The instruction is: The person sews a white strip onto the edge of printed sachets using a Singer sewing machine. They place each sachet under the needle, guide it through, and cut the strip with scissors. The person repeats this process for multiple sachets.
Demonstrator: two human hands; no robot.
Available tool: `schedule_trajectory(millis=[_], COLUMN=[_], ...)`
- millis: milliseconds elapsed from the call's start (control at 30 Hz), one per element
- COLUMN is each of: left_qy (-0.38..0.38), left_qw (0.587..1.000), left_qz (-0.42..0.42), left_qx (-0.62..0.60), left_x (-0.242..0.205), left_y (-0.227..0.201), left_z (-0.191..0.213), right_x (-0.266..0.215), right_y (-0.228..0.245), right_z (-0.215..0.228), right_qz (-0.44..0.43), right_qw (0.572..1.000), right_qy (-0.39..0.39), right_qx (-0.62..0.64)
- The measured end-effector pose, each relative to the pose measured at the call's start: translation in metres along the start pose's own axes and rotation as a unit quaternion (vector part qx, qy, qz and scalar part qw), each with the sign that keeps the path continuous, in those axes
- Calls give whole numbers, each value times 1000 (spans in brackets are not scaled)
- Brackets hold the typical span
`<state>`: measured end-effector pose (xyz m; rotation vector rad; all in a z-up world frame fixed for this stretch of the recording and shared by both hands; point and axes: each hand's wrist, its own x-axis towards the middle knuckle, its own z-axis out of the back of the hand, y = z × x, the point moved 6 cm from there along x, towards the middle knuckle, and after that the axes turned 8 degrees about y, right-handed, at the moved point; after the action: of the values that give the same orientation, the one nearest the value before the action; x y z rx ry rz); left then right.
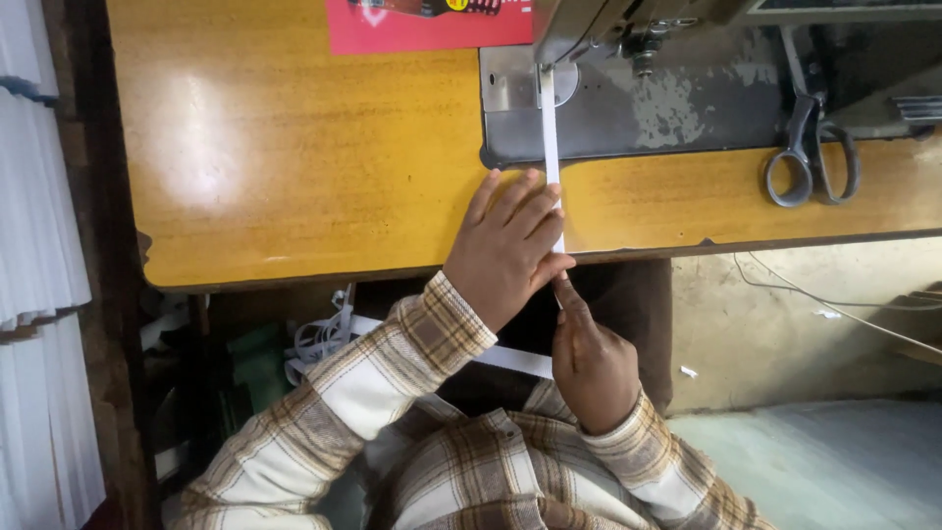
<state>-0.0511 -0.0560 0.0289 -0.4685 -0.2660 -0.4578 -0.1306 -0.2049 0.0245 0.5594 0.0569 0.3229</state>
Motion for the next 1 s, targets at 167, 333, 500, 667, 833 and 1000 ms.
schedule_trajectory(millis=[167, 333, 500, 667, 833, 1000], left_qy=[-6, -6, 2, 9, 30, 39], left_qw=[1000, 1000, 1000, 1000, 999, 999], left_qz=[8, 0, 2, 8, 18, 31], left_qx=[8, 9, 14, 16, 17, 20], left_x=[3, 7, 9, 10, 20, 36], left_y=[2, 7, 12, 12, 19, 30], left_z=[1, 0, -1, -5, -7, -7], right_x=[4, 13, 22, 30, 39, 56], right_y=[5, 13, 20, 22, 18, 24], right_z=[2, 9, 16, 21, 21, 25], right_qz=[6, 19, 28, 27, 15, 5], right_qw=[1000, 1000, 999, 998, 998, 994], right_qy=[-2, -21, -36, -43, -51, -54], right_qx=[-4, -11, -19, -27, -43, -93])
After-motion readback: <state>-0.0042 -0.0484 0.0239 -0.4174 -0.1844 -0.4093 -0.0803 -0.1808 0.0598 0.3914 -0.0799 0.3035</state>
